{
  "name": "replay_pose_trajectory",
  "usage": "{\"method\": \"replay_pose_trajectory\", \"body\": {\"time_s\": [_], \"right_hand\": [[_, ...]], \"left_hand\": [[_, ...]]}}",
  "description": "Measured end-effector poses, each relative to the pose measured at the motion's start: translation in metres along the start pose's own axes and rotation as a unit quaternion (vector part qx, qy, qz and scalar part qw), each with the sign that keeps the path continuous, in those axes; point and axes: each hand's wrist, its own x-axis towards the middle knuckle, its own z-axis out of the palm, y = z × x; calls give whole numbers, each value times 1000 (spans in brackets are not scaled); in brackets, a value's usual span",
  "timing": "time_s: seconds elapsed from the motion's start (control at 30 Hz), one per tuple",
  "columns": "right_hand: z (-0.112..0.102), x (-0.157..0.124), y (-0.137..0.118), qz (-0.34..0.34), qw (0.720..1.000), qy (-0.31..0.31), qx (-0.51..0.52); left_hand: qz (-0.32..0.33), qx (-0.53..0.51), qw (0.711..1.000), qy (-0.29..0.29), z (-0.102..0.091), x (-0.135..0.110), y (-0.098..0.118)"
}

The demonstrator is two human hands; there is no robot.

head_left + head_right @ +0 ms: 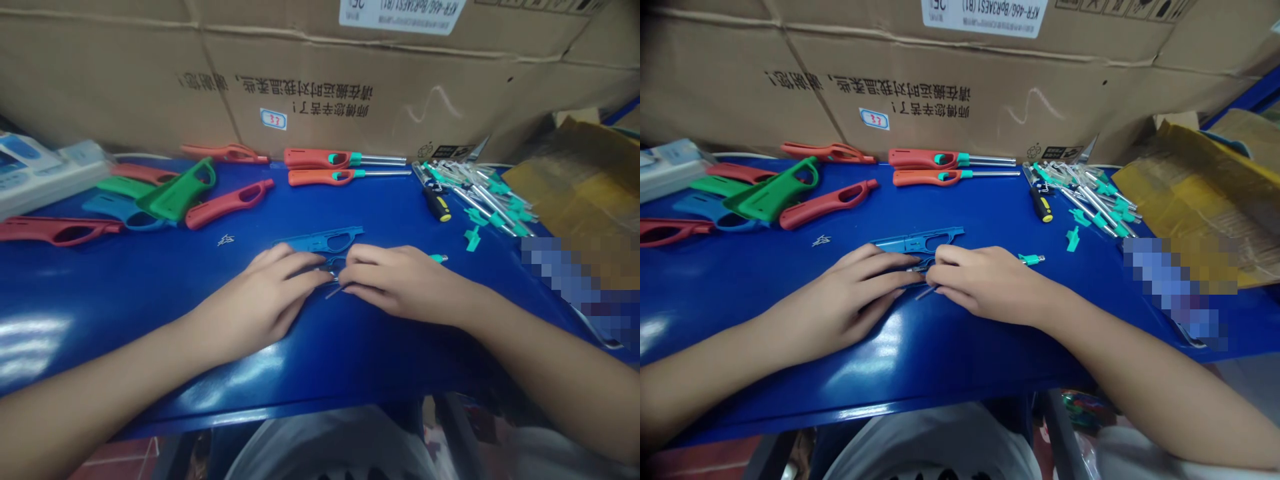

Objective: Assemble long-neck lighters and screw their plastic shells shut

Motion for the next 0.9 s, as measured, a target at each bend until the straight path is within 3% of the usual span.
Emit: {"method": "replay_pose_trajectory", "body": {"time_s": [0.13,0.33,0.63,0.9], "right_hand": [[-3,3,2,21,996,5,88],[-7,7,5,122,957,34,262],[-5,6,7,43,977,37,204],[-5,7,9,48,975,24,214]], "left_hand": [[-4,-1,1000,-10,-1,0,0],[3,16,1000,-7,1,-1,-1],[-6,29,1000,-6,0,-1,3],[-3,31,999,-13,-1,-1,3]]}}
